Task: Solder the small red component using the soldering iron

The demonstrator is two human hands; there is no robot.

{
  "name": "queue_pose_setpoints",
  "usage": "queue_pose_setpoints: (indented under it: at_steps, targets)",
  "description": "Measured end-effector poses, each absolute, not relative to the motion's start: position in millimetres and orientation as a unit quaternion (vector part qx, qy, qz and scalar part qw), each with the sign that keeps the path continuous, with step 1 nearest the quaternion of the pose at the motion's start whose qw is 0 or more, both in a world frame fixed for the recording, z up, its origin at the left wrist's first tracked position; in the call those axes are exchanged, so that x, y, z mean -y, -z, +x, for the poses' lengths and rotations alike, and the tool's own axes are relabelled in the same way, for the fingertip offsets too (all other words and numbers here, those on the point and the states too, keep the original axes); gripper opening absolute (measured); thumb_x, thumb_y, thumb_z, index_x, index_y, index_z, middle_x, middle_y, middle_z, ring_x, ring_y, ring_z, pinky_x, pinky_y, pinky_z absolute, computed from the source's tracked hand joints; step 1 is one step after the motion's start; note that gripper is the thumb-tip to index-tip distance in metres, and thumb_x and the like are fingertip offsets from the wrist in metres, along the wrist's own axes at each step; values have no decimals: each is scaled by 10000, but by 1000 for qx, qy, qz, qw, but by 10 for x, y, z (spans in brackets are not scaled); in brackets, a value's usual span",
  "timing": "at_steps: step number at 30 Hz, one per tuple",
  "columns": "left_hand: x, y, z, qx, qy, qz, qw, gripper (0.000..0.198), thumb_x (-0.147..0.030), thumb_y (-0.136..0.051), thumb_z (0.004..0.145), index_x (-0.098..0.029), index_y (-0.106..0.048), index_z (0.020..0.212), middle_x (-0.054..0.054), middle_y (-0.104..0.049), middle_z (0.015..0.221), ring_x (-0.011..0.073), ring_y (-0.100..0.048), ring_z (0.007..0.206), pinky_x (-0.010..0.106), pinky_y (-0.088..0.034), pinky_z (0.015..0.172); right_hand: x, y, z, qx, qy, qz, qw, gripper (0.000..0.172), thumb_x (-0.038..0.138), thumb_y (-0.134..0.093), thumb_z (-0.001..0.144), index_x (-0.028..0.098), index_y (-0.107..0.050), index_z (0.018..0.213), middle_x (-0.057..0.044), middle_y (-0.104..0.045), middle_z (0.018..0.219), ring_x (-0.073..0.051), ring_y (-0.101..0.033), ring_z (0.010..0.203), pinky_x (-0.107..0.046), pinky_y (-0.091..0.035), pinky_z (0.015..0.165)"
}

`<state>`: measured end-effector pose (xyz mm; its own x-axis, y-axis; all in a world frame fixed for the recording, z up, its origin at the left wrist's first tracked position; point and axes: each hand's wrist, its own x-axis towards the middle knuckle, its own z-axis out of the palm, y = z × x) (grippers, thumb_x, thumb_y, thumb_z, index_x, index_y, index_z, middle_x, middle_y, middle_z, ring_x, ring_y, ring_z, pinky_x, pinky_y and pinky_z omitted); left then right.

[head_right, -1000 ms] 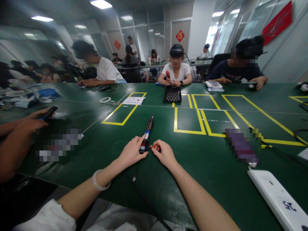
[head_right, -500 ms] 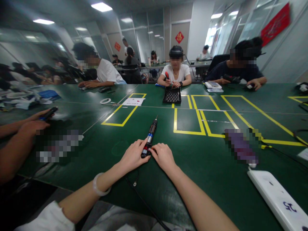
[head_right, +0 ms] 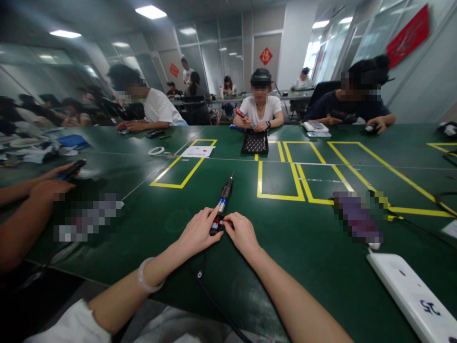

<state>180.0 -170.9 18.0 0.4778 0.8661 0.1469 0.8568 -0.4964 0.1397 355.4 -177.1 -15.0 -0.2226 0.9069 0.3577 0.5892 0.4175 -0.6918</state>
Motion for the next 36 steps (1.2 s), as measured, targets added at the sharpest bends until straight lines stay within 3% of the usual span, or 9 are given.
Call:
queue_pose_setpoints:
  at_steps: [21, 36]
  targets:
    - [1504, -216, 1580, -545, -59, 835, -44, 648, -535, -454, 889, -270, -294, 1459, 106, -503, 1128, 262, -520, 967, 343, -427, 772, 1869, 91, 3555, 777, -234, -460, 361, 171, 159, -551, 866, 212, -606, 1019, -36, -653, 898, -185, -603, 847, -318, -464, 807]
    - [440, -115, 580, -661, -22, 747, -68, 639, -580, -368, 905, -214, -346, 1429, 148, -490, 1215, 301, -525, 1053, 381, -441, 841, 1825, 158, 3583, 778, -243, -455, 359, 129, 143, -534, 881, 195, -613, 969, -38, -649, 919, -169, -599, 833, -299, -469, 779]
